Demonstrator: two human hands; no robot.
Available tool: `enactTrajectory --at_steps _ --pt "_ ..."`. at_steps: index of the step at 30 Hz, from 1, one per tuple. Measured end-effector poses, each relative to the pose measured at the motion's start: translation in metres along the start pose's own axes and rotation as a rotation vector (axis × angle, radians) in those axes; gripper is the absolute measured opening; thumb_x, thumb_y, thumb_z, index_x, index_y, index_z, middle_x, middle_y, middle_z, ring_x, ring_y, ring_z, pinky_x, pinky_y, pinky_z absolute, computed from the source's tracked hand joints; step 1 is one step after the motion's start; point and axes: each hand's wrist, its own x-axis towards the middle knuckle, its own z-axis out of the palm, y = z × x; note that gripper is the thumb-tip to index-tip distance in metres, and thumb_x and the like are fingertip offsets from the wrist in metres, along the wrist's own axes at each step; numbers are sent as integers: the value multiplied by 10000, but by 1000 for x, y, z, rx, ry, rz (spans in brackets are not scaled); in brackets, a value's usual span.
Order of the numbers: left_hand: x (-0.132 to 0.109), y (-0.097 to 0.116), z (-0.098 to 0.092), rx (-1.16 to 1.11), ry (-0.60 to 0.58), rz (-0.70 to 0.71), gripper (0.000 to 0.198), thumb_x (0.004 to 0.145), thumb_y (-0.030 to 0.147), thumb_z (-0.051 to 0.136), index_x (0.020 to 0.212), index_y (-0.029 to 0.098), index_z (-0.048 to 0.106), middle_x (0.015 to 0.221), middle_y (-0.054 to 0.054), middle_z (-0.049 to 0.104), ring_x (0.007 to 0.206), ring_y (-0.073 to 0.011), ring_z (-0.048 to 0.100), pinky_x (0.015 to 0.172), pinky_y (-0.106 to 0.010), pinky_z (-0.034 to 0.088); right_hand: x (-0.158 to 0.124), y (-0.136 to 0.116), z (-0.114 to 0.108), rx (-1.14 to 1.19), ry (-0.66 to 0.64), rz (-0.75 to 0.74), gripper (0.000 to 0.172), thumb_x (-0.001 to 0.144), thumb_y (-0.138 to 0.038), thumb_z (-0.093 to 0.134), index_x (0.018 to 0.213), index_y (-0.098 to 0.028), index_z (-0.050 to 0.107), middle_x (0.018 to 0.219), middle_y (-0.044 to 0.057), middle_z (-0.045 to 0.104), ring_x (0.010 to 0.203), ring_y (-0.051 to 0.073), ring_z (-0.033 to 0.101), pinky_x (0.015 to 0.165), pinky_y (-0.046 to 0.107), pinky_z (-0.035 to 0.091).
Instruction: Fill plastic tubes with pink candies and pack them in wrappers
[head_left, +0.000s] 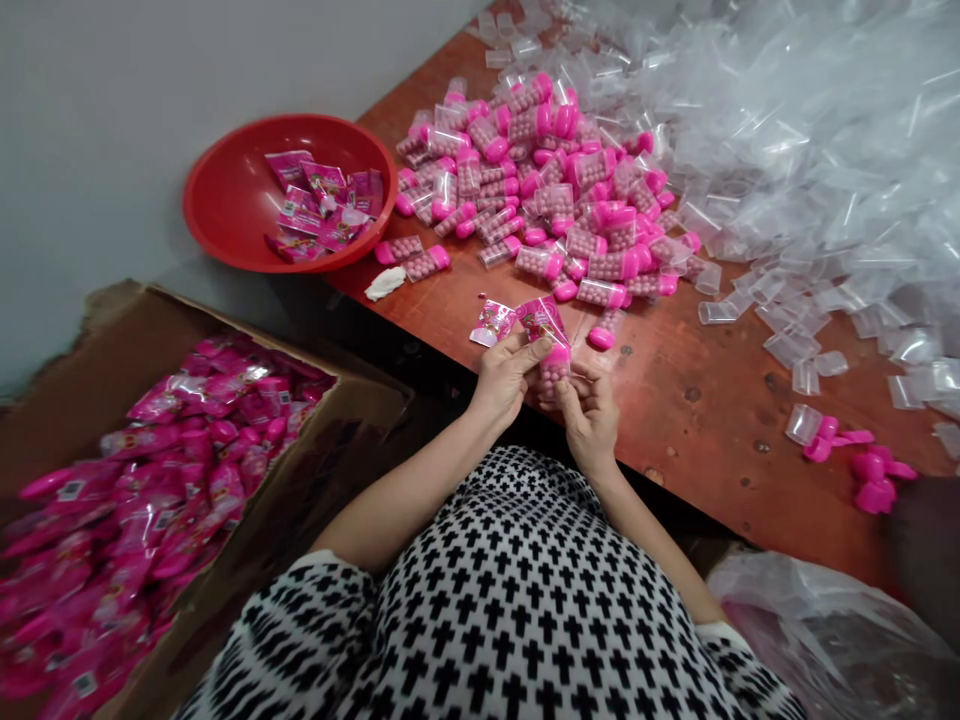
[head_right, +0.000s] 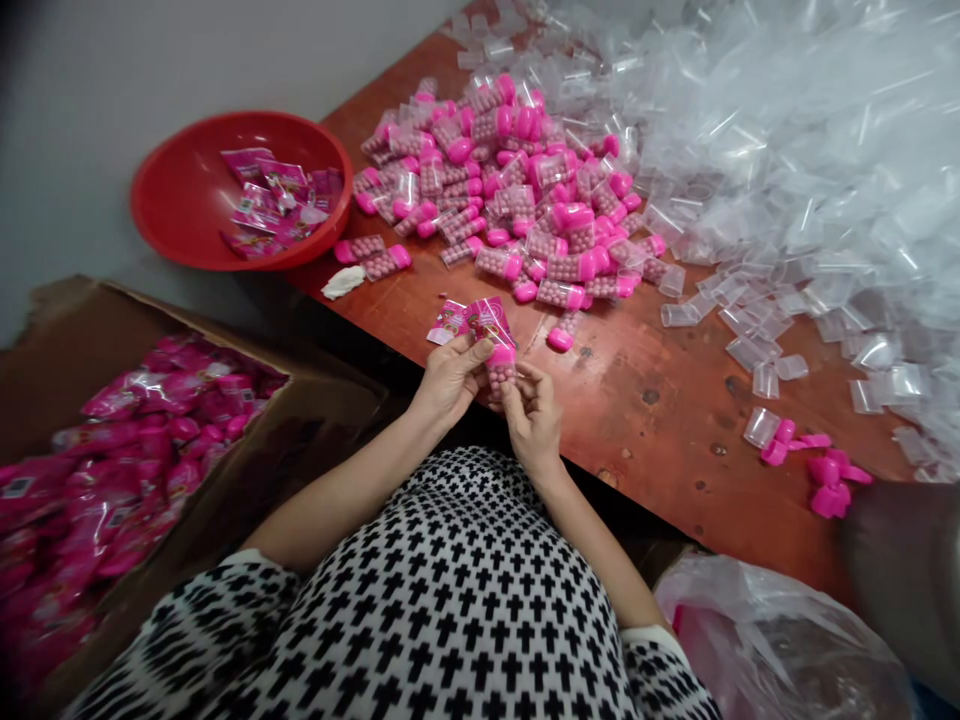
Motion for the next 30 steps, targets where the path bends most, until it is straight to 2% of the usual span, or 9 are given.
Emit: enactTrajectory --at_steps 4,9,14,18,24,30 --pt "1 -1 -2 89 13 -72 392 480 333 939 636 107 659 529 -12 632 460 -114 579 458 -227 458 3 1 -1 44 -13 -4 334 850 -406 691 1082 -245 512 852 -6 740 636 130 703 619 290 635" --pt "2 -1 -3 180 -10 -7 353 524 328 918 628 105 664 556 -8 649 464 -96 574 469 -217 462 7 4 -2 199 -38 78 393 819 -429 721 1052 -235 471 720 -47 724 527 124 682 503 241 601" --pt "2 -1 -1 207 -19 -19 346 541 342 906 627 100 674 543 -18 651 448 -89 560 455 -208 452 7 7 -3 104 -16 -53 347 836 -374 718 1059 -237 490 792 -31 746 606 122 712 563 241 623" --pt "2 0 -1 184 -36 -78 340 521 319 913 645 99 685 564 -19 658 448 -99 569 437 -216 451 10 7 -4 173 -53 -11 349 854 -392 696 1062 -244 458 702 -56 729 522 118 687 501 223 601" --pt "5 0 -2 164 -7 -41 350 518 321 914 669 89 702 590 -23 665 496 -86 583 487 -200 464 11 9 -5 57 -25 -89 325 858 -348 698 1069 -237 477 758 -40 744 604 113 710 584 231 629" --pt "0 -2 4 146 -13 -98 389 485 353 925 630 87 682 562 -17 637 442 -87 537 389 -204 394 14 8 -1 256 -27 46 389 823 -389 726 1044 -247 439 704 -61 734 524 121 693 495 219 601"
